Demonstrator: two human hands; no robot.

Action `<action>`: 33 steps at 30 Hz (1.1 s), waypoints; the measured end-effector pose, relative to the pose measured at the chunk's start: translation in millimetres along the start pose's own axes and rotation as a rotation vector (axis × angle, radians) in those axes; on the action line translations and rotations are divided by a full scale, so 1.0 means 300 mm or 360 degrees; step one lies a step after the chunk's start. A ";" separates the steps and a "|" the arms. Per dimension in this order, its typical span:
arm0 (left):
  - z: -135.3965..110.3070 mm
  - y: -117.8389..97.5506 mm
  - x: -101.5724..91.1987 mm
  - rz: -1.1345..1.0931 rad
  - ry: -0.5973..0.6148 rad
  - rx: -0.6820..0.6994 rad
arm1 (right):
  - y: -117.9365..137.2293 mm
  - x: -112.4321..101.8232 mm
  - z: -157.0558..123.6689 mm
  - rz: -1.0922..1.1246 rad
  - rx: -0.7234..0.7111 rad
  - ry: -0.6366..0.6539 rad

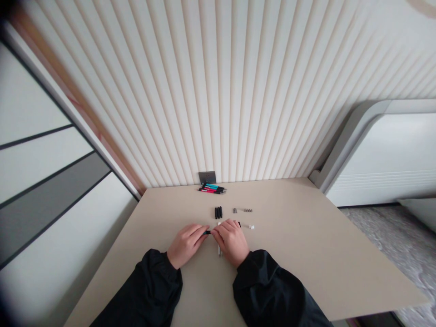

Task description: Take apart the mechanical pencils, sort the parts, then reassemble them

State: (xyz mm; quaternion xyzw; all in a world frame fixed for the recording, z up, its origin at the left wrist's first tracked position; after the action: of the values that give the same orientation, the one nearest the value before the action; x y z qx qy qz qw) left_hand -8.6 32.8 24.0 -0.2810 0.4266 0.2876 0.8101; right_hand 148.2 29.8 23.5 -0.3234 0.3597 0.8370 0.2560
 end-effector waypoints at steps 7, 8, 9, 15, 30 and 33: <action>-0.007 0.020 -0.025 0.0100 -0.0029 0.0001 | -0.049 -0.024 -0.021 0.0163 0.0080 -0.0034; -0.010 0.020 -0.027 0.0099 -0.0032 0.0025 | -0.049 -0.022 -0.023 0.0183 0.0079 -0.0015; -0.013 0.019 -0.030 0.0093 -0.0041 0.0041 | -0.048 -0.021 -0.023 0.0198 0.0079 -0.0001; -0.012 0.007 -0.032 0.0045 -0.0039 0.0079 | -0.044 -0.022 -0.026 0.0253 0.0054 -0.0014; -0.028 0.016 -0.021 0.0031 -0.0043 0.0093 | 0.004 -0.061 -0.047 0.0162 -0.0106 -0.0026; -0.024 0.018 -0.026 0.0091 -0.0030 0.0083 | -0.010 -0.056 -0.046 0.0143 -0.0055 -0.0009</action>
State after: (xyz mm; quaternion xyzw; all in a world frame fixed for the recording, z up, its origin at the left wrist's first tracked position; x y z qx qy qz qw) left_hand -19.8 29.6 26.2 -0.2447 0.4341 0.3020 0.8127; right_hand 166.1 17.6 27.0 -0.3090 0.3584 0.8546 0.2136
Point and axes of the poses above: each hand's wrist, its own z-axis towards the middle knuckle, its own x-axis out of the palm, y = z × x, the point moved 5 cm from there along z, towards the middle knuckle, and after that the axes turned 3 degrees about -x, right-handed, at the moved point
